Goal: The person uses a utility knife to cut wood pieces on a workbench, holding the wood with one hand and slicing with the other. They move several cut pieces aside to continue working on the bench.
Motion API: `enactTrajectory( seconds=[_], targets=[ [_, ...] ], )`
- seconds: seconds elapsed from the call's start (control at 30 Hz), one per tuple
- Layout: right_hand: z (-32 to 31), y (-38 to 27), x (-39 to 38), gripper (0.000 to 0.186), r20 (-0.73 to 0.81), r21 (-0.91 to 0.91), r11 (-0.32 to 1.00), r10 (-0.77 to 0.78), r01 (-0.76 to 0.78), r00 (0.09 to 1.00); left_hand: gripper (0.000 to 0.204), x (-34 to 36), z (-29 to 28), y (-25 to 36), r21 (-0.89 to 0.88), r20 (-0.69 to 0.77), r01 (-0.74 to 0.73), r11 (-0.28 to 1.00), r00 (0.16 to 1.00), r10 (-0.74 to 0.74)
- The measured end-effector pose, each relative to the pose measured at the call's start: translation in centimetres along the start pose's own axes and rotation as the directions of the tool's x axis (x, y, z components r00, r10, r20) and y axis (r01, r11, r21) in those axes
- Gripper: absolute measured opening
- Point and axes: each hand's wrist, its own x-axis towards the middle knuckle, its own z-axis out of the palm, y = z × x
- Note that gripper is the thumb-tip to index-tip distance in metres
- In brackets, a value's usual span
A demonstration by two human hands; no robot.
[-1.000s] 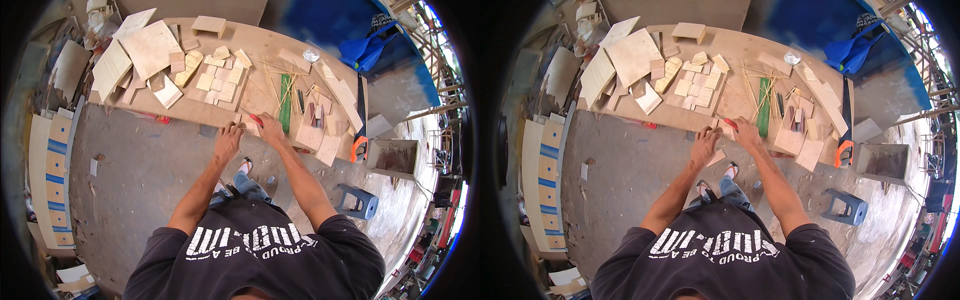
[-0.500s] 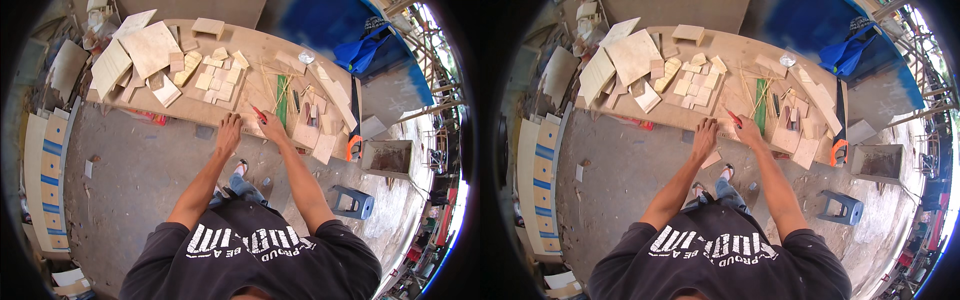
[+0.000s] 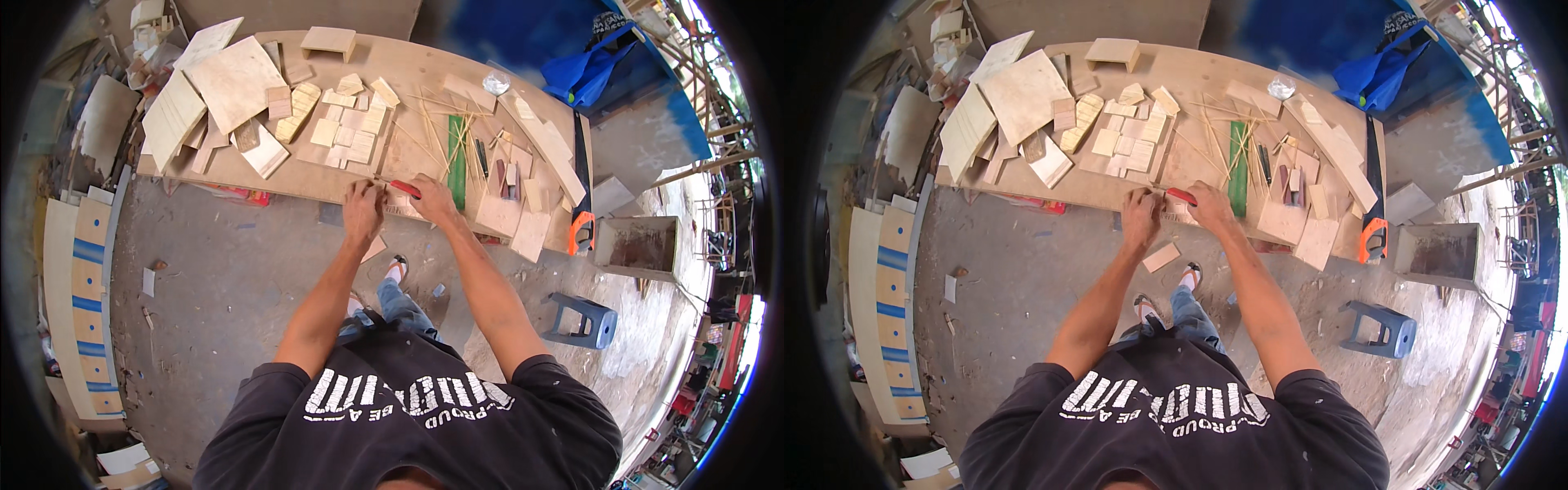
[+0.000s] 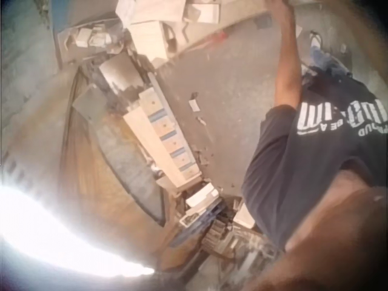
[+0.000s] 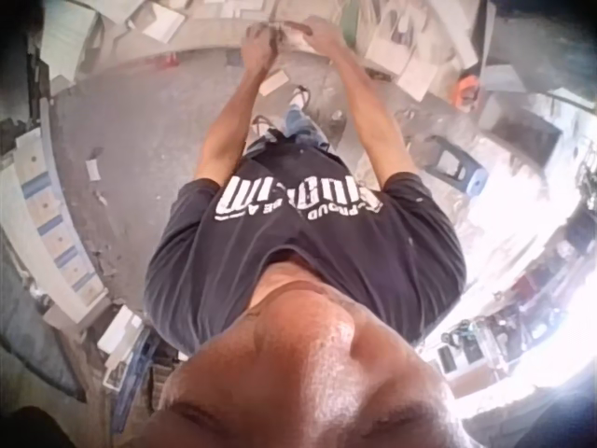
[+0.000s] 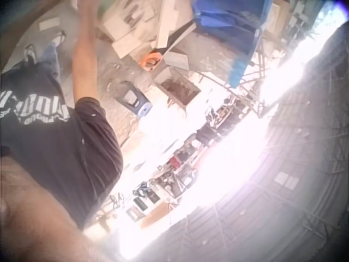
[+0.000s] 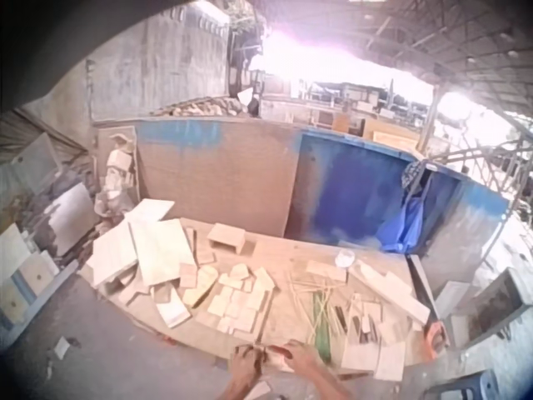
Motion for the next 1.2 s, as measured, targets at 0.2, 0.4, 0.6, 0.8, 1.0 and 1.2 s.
enactTrajectory(
  seconds=[0.2,0.4,0.6,0.8,1.0,1.2],
  targets=[
    [-0.2,0.2,0.4,0.029,0.068,-0.009,0.998,0.058,-0.057,0.996,0.015,-0.2,-1.1,2.5,0.186,0.017,0.250,0.950,0.966,-0.258],
    [-0.1,0.3,0.5,0.025,0.066,0.000,0.999,0.047,-0.047,0.997,0.012,0.4,0.2,2.9,0.061,-0.015,0.336,0.940,0.942,-0.335],
    [0.7,1.1,0.5,0.022,-0.027,0.020,1.000,0.014,-0.014,1.000,0.010,0.4,1.4,4.1,-0.246,0.000,0.321,0.914,0.944,-0.331],
    [1.1,0.7,0.4,0.020,-0.047,0.066,0.997,-0.024,0.028,0.999,0.010,-0.3,2.4,4.3,-0.197,-0.047,0.278,0.940,0.955,-0.292],
    [1.7,-0.1,0.2,0.020,-0.045,0.053,0.998,-0.017,0.019,0.999,0.016,-0.3,2.9,4.6,-0.159,-0.105,0.275,0.948,0.950,-0.294],
    [1.7,0.0,0.4,0.019,-0.012,0.021,1.000,0.002,-0.002,1.000,0.018,-0.4,2.9,5.0,-0.168,-0.052,0.296,0.940,0.950,-0.309]
  ],
)
